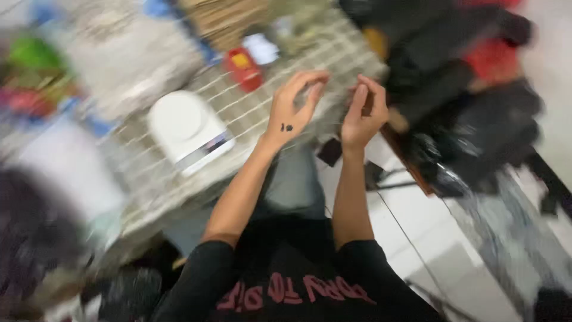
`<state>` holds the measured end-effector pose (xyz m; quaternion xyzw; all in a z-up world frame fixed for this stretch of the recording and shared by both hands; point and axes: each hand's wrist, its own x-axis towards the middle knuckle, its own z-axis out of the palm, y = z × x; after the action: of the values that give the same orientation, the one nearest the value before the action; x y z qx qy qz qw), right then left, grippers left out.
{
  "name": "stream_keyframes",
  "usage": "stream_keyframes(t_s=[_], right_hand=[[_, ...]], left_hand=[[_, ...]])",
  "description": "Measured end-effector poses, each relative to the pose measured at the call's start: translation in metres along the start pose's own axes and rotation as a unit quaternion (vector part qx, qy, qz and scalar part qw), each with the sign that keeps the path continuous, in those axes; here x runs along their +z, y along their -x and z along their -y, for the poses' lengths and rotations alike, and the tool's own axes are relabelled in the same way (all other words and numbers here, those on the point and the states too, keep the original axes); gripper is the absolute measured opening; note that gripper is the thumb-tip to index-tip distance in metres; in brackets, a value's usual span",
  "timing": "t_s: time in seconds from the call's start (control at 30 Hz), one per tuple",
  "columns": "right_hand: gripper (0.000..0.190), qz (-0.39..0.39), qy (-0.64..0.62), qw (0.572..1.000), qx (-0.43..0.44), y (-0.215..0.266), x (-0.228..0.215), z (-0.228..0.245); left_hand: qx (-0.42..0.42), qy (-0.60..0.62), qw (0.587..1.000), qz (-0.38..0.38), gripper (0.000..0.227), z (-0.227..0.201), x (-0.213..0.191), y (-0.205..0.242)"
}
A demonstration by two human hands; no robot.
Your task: Packaging and weighing small white gravel into plastic bags using a scoop and a digital scale.
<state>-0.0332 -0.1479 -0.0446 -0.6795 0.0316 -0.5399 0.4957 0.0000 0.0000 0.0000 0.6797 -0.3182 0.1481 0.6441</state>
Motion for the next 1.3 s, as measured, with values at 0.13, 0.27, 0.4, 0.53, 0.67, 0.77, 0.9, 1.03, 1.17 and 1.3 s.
stream_keyframes(t_s=[0.13,0.27,0.4,0.53,0.67,0.77,0.9,1.03,1.17,1.3], right_hand=[[0.020,0.105,-0.093,0.988,-0.061,0.026,0.074,0.061],[0.021,0.247,-0.150,0.957,0.000,0.057,0.130,0.113],[0.017,0.335,-0.184,0.921,-0.073,0.084,0.181,0.167],[0.013,0.417,-0.281,0.861,-0.077,0.142,0.239,0.213],[0.021,0.509,-0.277,0.791,-0.196,0.216,0.279,0.230],[0.046,0.552,-0.189,0.757,-0.295,0.266,0.305,0.211],[0.055,0.552,-0.208,0.751,-0.296,0.267,0.301,0.221],[0.041,0.593,-0.251,0.717,-0.269,0.273,0.302,0.210],[0.031,0.594,-0.294,0.712,-0.234,0.265,0.297,0.210],[0.028,0.536,-0.314,0.739,-0.261,0.258,0.295,0.217]], left_hand=[[0.039,-0.075,0.992,-0.094,0.020,-0.023,-0.100,0.018],[0.006,-0.190,0.967,-0.167,0.022,-0.051,-0.185,0.052],[0.068,-0.400,0.891,-0.205,0.019,-0.075,-0.258,0.092],[0.024,-0.568,0.782,-0.256,0.017,-0.096,-0.320,0.144],[-0.058,-0.635,0.693,-0.336,0.018,-0.125,-0.343,0.184],[-0.136,-0.682,0.642,-0.321,0.037,-0.099,-0.368,0.226],[-0.324,-0.647,0.646,-0.243,0.058,-0.077,-0.375,0.256],[-0.342,-0.642,0.640,-0.247,0.055,-0.080,-0.368,0.254],[-0.283,-0.626,0.673,-0.275,0.054,-0.074,-0.366,0.262],[-0.301,-0.594,0.692,-0.279,0.057,-0.084,-0.363,0.259]])
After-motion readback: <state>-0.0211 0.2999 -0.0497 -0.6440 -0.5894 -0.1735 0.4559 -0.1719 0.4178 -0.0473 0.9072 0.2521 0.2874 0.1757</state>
